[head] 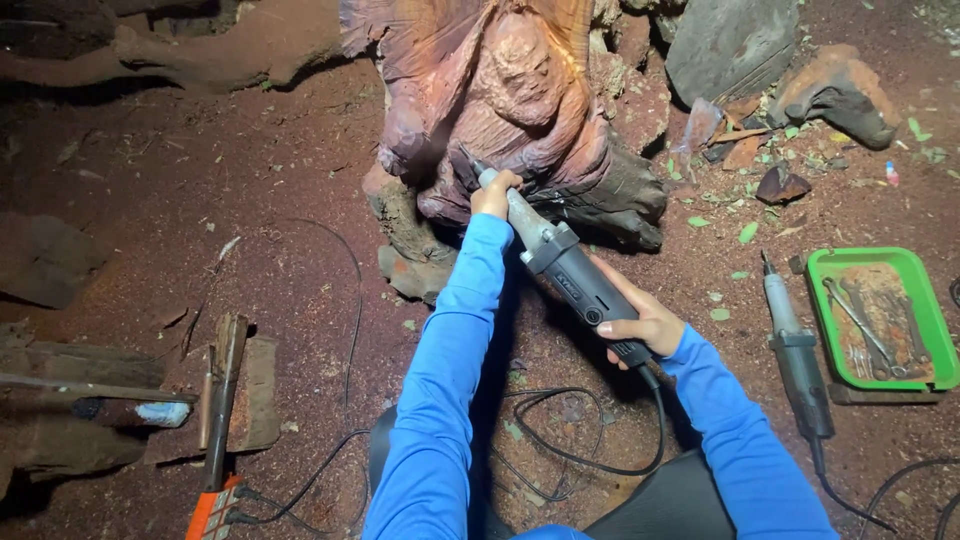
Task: Carving details into a large wooden sculpture using a power rotary tool
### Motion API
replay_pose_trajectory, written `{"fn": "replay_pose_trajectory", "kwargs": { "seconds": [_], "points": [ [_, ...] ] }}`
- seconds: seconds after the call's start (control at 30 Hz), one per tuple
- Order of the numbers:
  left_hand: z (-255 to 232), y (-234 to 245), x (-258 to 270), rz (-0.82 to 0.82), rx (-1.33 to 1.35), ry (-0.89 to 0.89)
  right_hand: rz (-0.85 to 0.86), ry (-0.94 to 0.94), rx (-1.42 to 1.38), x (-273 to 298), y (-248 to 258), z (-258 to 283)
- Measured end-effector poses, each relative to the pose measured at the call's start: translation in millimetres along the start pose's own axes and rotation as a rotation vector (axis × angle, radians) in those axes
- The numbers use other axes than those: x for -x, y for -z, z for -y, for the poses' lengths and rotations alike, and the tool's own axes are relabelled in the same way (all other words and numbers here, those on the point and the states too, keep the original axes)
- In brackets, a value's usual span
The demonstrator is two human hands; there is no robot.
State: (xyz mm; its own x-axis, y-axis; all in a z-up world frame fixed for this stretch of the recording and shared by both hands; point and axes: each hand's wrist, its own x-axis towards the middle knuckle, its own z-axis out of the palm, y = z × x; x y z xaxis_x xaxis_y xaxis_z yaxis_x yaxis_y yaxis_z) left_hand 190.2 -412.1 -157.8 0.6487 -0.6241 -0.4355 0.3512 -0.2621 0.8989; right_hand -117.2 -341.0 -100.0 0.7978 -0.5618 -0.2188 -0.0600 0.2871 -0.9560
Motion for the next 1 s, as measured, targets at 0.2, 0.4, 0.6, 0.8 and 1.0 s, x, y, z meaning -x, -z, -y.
{"fn": "replay_pose_trajectory", "kwargs": {
  "seconds": [0.2,0.4,0.6,0.8,1.0],
  "points": [
    [-6.5,-4.0,8.0,-0.017,0.016,0.016,0.013,0.004,0.000,-3.8,7.7,5.0],
    [3.8,-21.8,-22.5,0.048,0.242,0.054,0.008,-0.024,0.038,-14.0,39.1,-7.1],
    [15.0,-58.7,-65.7,0.115,0.706,0.013,0.003,-0.078,0.348,-39.2,86.6,56.1],
    [-37.4,-54.8,-2.8,0.066,0.810,0.093,0.128,-0.106,0.872,-58.1,107.0,120.6],
    [-40.4,-59.7,-8.4,0.025,0.844,0.118,0.087,-0.237,1.011,-61.8,98.5,148.6]
  ]
}}
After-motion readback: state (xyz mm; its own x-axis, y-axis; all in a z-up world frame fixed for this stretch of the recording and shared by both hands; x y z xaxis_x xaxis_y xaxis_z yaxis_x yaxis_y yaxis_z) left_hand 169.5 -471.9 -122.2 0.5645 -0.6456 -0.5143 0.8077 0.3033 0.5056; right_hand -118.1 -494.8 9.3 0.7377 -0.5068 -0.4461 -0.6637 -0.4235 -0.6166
